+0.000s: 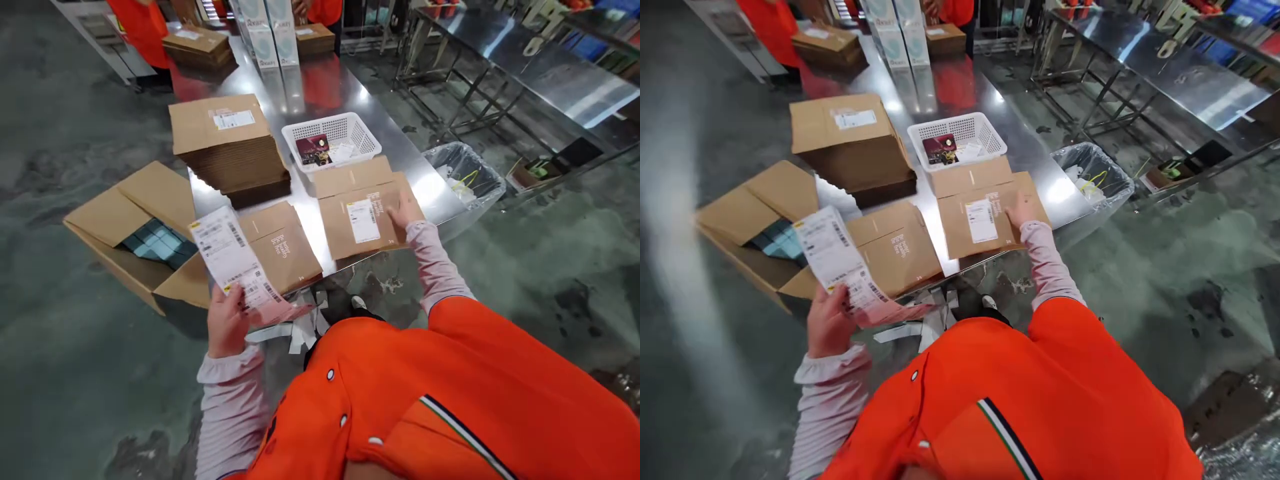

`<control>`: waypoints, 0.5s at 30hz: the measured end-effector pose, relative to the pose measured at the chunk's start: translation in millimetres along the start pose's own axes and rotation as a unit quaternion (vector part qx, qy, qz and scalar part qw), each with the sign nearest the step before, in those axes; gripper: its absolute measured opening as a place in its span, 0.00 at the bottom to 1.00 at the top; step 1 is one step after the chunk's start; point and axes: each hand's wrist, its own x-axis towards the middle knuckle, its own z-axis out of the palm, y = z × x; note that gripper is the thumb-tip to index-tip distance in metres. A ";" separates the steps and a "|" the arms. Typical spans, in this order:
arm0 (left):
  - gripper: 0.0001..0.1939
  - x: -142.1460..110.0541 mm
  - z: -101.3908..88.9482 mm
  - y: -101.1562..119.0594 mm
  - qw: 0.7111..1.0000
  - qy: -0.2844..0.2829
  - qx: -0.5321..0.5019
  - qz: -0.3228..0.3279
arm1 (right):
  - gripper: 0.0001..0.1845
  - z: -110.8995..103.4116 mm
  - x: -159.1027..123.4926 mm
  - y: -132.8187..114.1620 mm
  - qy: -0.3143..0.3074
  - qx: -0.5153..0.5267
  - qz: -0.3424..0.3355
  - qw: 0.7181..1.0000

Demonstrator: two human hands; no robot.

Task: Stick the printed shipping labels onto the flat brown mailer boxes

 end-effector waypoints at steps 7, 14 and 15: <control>0.26 -25.3 49.1 -29.0 0.993 -0.101 -0.057 -0.031 | 0.28 88.3 -132.6 -124.2 -0.421 0.375 -0.139 0.815; 0.18 -18.6 36.6 -42.4 0.994 0.059 -0.085 -0.018 | 0.20 111.4 -158.0 -156.0 -0.452 0.365 -0.145 0.801; 0.18 -19.9 37.5 -45.5 0.994 0.068 -0.082 -0.017 | 0.18 108.9 -150.6 -161.6 -0.429 0.358 -0.152 0.815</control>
